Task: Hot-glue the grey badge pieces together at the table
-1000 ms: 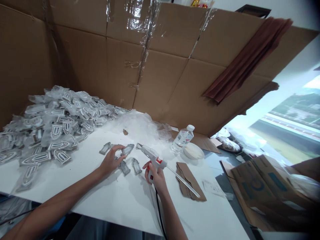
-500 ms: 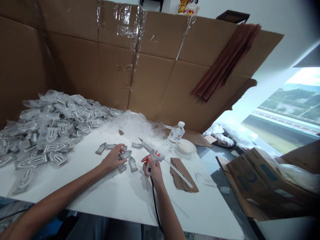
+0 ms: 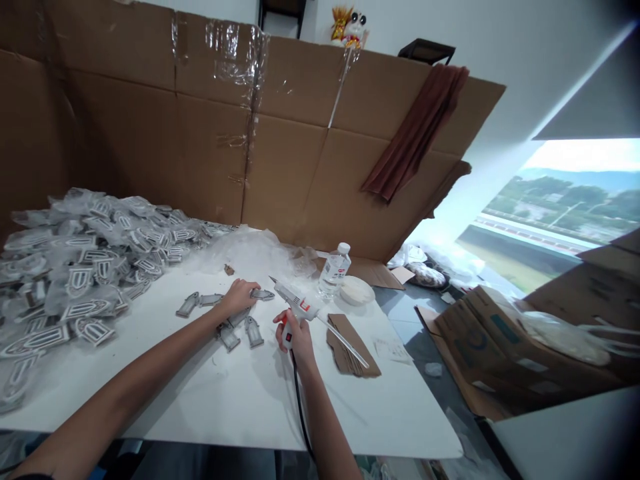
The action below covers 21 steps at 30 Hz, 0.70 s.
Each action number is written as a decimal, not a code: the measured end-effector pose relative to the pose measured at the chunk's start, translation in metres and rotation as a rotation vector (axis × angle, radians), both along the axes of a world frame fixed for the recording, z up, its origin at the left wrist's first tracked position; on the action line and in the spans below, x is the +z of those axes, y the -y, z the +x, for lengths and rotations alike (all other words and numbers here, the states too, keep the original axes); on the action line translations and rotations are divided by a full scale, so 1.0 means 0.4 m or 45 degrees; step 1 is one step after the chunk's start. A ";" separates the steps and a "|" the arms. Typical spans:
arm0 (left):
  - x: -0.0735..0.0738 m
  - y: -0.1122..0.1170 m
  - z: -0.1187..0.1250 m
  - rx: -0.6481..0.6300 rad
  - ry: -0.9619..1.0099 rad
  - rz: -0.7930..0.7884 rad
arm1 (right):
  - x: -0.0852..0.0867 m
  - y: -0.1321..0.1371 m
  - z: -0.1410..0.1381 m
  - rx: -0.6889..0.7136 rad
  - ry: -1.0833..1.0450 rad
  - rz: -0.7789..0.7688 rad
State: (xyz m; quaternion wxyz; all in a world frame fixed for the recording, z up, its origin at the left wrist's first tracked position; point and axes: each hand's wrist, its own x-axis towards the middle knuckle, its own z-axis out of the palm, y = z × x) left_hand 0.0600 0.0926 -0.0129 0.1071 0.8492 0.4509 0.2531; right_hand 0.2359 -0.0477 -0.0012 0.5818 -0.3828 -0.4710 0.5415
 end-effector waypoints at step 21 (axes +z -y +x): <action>0.015 0.259 -0.201 -0.111 0.400 0.821 | 0.007 0.027 -0.037 0.214 0.193 0.000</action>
